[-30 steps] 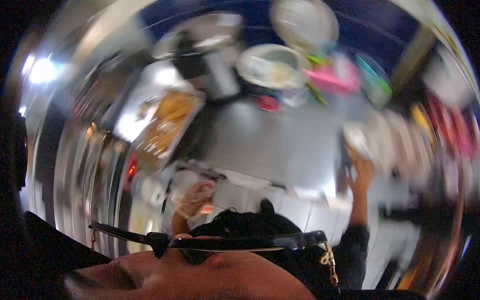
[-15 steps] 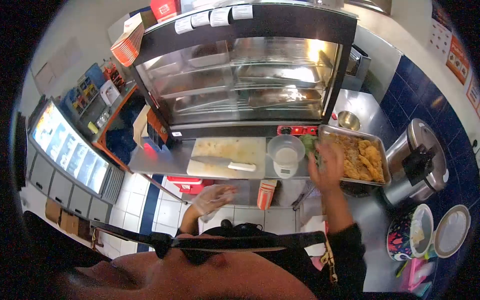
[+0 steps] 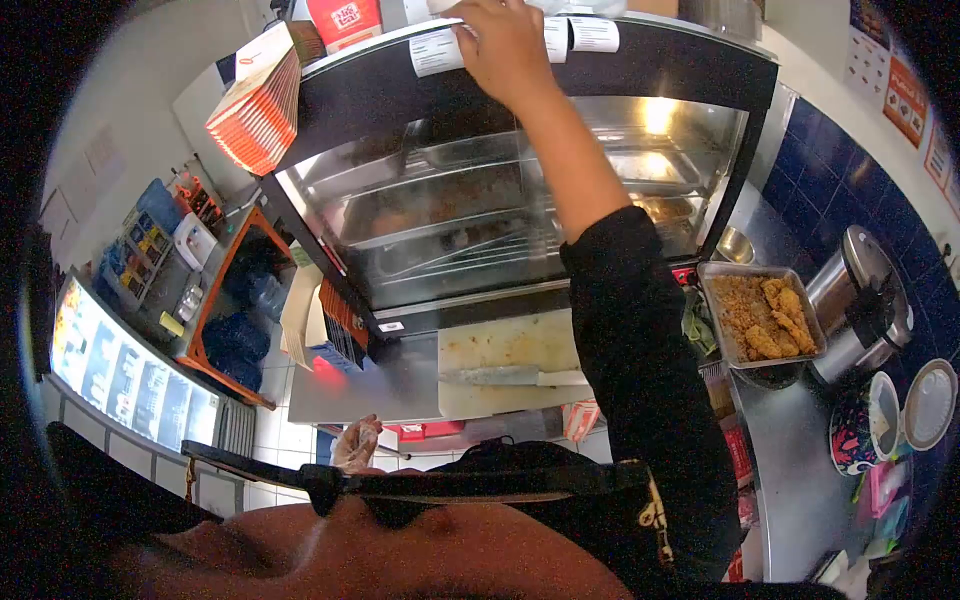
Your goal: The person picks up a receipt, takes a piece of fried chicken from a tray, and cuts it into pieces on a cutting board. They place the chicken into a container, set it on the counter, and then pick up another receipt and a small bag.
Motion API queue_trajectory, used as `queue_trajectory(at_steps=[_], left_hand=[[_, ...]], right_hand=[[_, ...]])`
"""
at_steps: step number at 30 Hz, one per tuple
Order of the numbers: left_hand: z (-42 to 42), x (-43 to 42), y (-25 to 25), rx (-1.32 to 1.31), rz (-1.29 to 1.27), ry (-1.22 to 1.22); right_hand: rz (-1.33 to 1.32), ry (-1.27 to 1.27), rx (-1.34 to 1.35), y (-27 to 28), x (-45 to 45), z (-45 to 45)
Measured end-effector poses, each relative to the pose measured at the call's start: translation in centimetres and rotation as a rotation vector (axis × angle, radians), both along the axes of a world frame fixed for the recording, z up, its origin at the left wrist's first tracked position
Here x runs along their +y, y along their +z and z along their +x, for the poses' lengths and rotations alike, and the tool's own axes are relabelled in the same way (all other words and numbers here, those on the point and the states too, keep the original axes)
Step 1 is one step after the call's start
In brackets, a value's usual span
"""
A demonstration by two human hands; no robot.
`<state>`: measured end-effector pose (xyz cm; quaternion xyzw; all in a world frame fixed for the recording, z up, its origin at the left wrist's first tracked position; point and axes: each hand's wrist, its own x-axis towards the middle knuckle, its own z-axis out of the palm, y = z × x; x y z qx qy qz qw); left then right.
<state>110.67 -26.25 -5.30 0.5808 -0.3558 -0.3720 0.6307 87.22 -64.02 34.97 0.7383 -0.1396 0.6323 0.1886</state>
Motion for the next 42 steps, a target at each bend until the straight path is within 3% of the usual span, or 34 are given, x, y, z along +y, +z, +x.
queue_trajectory(at_steps=[4,10,21,26,28,29,30,31,34,37,39,40,42], left_hand=[[0.6,-1.1,1.1,0.090,-0.065,-0.016],[0.0,-2.9,1.6,0.036,-0.017,0.017],[-0.2,-3.9,2.2,-0.066,0.048,-0.066],[-0.4,-4.1,2.7,-0.056,0.046,-0.067],[-0.4,-4.3,2.6,-0.062,0.042,-0.071],[-0.4,-4.3,2.6,-0.077,0.060,-0.074],[-0.4,-4.4,2.5,-0.092,0.080,-0.078],[-0.3,-4.5,2.2,-0.092,0.079,-0.078],[-0.2,-4.7,1.5,-0.101,0.036,-0.093],[-0.4,-5.3,1.7,-0.131,0.005,-0.120],[-0.5,-5.7,1.8,-0.108,0.018,-0.154],[-0.7,-5.9,1.8,-0.108,0.017,-0.156],[-1.1,-6.3,2.2,-0.018,0.055,-0.194]], right_hand=[[0.066,-0.230,0.252,1.9,-1.7,1.1],[0.047,-0.069,0.281,1.9,-2.8,3.9],[0.092,-0.089,0.362,2.4,-1.4,4.1],[0.055,0.339,0.088,3.6,0.5,1.7],[0.072,0.338,-0.041,4.3,-0.2,-0.2],[0.208,0.421,-0.122,4.5,1.0,-1.0],[-0.094,0.227,-0.161,4.8,1.9,-1.8],[0.222,0.337,-0.214,4.7,3.3,-2.7],[0.098,0.170,-0.196,4.4,2.7,-5.7],[0.192,-0.048,-0.166,3.9,1.4,-9.3],[0.421,-0.174,-0.062,4.0,1.2,-11.1],[0.132,-0.079,-0.035,3.4,1.2,-10.9],[0.050,-0.163,0.037,2.8,0.4,-12.7]])
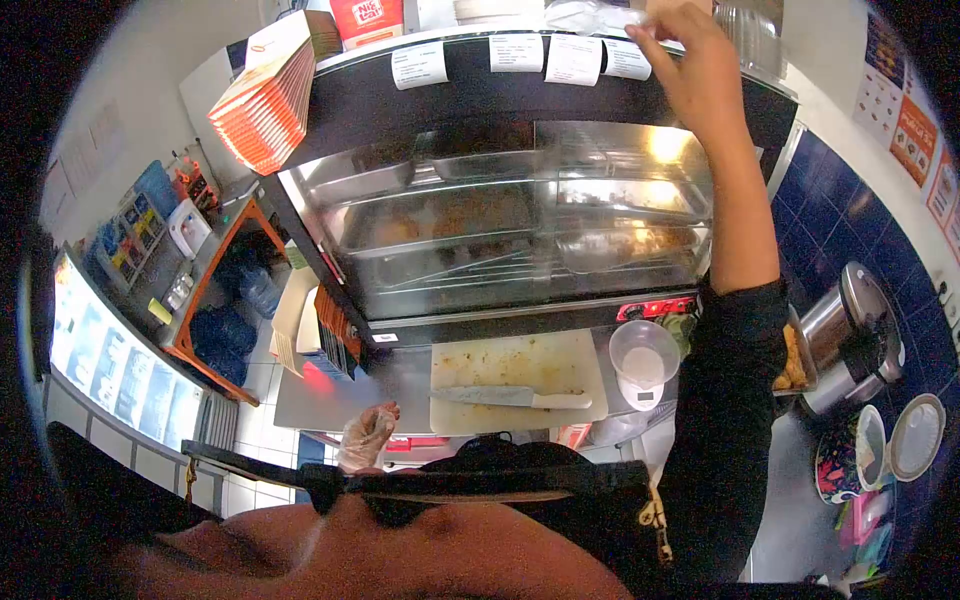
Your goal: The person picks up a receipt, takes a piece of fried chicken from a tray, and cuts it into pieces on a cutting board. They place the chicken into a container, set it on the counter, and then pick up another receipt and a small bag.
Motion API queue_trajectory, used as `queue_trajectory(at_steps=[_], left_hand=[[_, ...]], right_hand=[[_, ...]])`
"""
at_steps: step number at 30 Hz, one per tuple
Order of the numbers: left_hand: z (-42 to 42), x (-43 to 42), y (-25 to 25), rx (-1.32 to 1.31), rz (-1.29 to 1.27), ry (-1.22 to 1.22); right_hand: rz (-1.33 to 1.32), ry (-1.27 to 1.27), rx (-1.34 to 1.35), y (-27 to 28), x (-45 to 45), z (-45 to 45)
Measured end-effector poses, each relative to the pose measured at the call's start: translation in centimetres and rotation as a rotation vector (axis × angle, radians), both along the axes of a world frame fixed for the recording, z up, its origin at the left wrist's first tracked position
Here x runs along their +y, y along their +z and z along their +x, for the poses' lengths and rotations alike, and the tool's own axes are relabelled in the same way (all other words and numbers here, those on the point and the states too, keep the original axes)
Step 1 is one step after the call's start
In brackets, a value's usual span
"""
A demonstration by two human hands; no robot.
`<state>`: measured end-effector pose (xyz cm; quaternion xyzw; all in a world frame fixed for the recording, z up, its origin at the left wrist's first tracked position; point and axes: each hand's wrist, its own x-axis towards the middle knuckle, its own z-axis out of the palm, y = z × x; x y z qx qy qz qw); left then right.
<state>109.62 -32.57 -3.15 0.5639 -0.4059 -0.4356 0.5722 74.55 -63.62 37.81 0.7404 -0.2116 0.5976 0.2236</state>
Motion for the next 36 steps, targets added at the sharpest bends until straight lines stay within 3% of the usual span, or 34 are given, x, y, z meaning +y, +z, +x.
queue_trajectory(at_steps=[2,4,8,11,26,32,35,36], left_hand=[[-0.1,-0.4,-0.5,-0.044,-0.017,-0.010],[-0.2,-0.8,-0.7,-0.090,-0.038,-0.021],[-0.5,-1.7,-1.2,-0.022,-0.039,-0.027],[-0.5,-2.1,-0.8,-0.090,-0.060,-0.043],[-0.9,-1.9,-2.2,-0.098,-0.059,-0.001],[-1.6,-2.0,-1.6,-0.066,-0.047,0.012],[-1.8,-2.1,-1.5,-0.064,-0.042,0.008],[-1.9,-2.2,-1.3,-0.076,-0.038,0.007]], right_hand=[[-0.075,-0.080,0.080,-0.6,-0.6,-1.7],[0.096,-0.138,0.069,-1.2,-0.6,-2.8],[0.115,-0.159,0.062,-2.2,-1.8,-4.2],[-0.025,-0.160,0.117,-2.4,-3.1,-4.6],[-0.050,-0.068,0.181,-1.7,-3.8,-0.8],[-0.248,0.043,0.270,-1.1,-5.3,2.3],[-0.141,0.131,0.322,-0.5,-4.3,4.8],[-0.315,0.108,0.290,0.0,-2.7,5.5]])
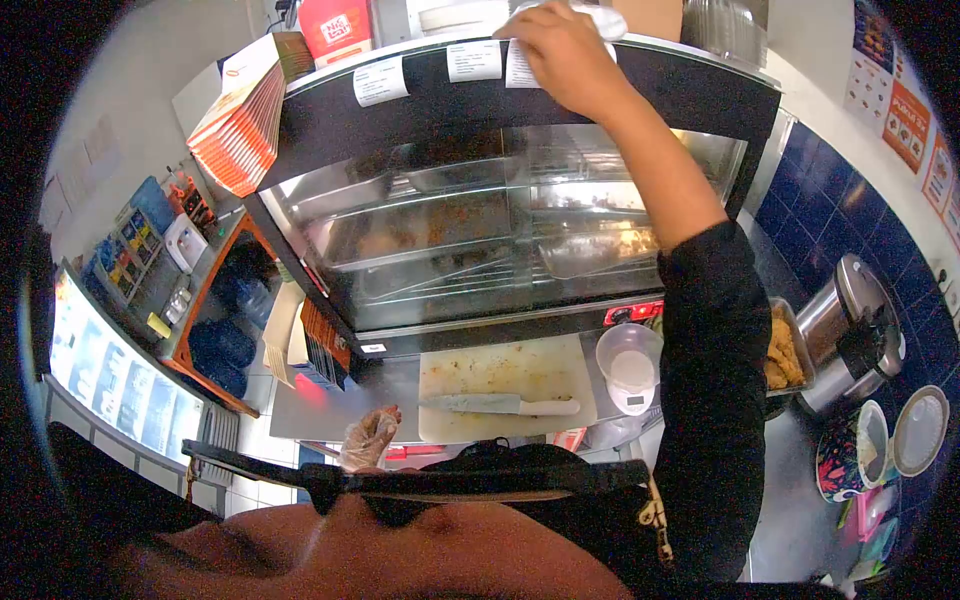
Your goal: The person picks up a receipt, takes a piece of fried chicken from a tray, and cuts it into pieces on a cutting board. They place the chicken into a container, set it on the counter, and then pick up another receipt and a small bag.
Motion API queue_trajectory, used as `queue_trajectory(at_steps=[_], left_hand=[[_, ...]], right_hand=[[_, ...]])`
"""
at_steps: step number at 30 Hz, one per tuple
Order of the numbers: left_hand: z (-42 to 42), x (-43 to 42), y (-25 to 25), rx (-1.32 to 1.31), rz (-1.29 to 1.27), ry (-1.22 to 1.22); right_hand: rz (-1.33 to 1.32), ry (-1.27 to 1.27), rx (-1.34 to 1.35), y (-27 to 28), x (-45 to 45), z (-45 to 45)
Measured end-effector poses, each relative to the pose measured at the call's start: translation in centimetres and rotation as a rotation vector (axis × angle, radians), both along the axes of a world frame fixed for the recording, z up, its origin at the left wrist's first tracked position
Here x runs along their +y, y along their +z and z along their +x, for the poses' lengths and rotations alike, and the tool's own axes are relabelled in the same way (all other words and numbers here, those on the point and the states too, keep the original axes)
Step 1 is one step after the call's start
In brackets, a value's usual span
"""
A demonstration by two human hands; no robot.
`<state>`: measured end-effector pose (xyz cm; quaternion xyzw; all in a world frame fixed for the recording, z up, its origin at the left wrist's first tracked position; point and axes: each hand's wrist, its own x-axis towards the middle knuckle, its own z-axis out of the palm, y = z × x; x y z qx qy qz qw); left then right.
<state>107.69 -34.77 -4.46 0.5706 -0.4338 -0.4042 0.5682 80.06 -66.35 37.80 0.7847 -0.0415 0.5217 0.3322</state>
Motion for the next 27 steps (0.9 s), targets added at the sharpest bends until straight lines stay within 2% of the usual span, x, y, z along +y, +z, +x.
queue_trajectory(at_steps=[1,3,9,13,15,17,20,22,27], left_hand=[[-0.2,0.0,0.3,-0.004,0.002,0.000],[-0.5,0.1,1.4,-0.049,0.054,-0.014],[-0.5,0.7,-0.2,-0.057,-0.021,-0.004],[-0.8,0.9,-0.1,0.000,0.009,0.008],[-1.2,0.8,0.5,0.057,0.073,0.042],[-1.2,0.8,0.4,0.010,0.048,0.020],[-1.1,0.6,-0.2,-0.031,-0.003,-0.003],[-1.2,0.5,-0.3,-0.027,-0.023,-0.012],[-1.7,-0.1,0.6,-0.072,0.031,-0.002]], right_hand=[[0.002,0.000,-0.004,0.0,-0.3,0.6],[0.198,-0.100,0.102,0.0,-0.9,1.7],[0.231,-0.169,0.104,-0.2,-2.2,5.4],[0.223,-0.114,0.127,-0.2,-1.4,5.4],[0.190,0.098,-0.005,0.0,-2.0,4.6],[0.203,0.161,-0.040,0.6,-2.0,2.3],[0.215,0.108,-0.068,0.7,-1.9,-0.7],[0.232,-0.199,0.012,0.3,-2.6,-1.8],[0.228,-0.335,0.023,-0.6,-2.1,-1.6]])
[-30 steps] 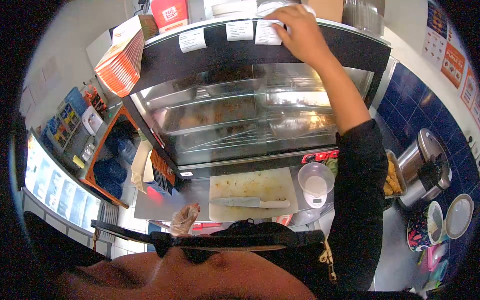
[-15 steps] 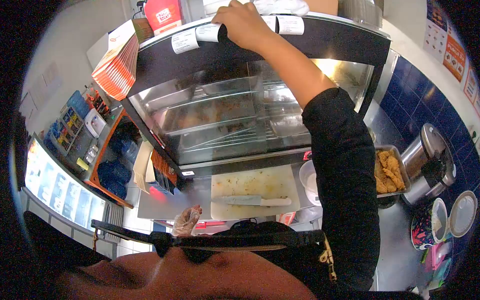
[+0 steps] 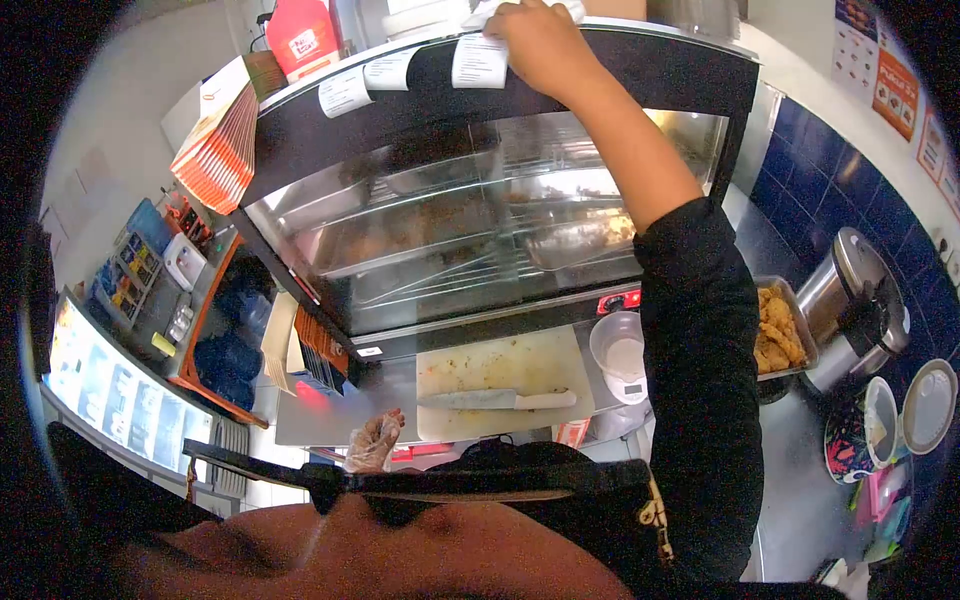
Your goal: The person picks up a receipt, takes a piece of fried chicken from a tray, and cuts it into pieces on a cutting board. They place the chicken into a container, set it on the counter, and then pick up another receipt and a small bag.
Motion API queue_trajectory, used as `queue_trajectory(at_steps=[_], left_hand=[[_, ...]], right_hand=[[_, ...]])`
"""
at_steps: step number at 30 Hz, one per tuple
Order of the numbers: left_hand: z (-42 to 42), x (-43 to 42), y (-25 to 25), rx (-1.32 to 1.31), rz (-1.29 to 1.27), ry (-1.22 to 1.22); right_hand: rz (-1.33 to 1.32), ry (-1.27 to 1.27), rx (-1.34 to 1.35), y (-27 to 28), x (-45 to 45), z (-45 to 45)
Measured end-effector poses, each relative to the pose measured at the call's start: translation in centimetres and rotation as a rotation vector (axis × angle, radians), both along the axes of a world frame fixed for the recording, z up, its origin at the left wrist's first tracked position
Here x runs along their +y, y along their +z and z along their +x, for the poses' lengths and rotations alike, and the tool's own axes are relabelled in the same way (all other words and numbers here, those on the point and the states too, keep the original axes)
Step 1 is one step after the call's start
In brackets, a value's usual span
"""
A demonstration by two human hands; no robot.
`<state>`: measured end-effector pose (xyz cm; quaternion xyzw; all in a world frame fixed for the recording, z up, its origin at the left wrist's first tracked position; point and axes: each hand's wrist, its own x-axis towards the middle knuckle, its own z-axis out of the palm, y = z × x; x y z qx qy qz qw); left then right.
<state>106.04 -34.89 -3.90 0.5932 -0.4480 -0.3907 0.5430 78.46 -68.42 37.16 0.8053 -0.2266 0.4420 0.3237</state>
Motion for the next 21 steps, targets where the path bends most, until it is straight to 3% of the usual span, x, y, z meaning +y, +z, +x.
queue_trajectory(at_steps=[6,9,17,19,20,21], left_hand=[[-0.6,-0.1,0.6,-0.075,0.019,-0.029],[-0.7,0.0,-0.4,0.027,-0.109,-0.063],[-1.7,0.6,0.9,0.007,-0.005,-0.021],[-0.6,0.5,-1.7,0.026,-0.005,-0.009],[1.1,0.3,-5.0,0.033,-0.042,-0.082],[1.2,0.2,-5.0,0.041,-0.078,-0.156]], right_hand=[[0.033,0.306,-0.057,-0.2,-0.4,1.5],[0.016,0.283,-0.075,-0.8,-1.8,2.1],[0.017,0.332,-0.047,-0.6,-3.0,2.2],[-0.024,0.338,-0.001,-0.5,-2.6,2.2],[-0.023,0.338,-0.002,-0.5,-2.5,2.3],[0.001,0.342,-0.028,-0.5,-2.4,2.3]])
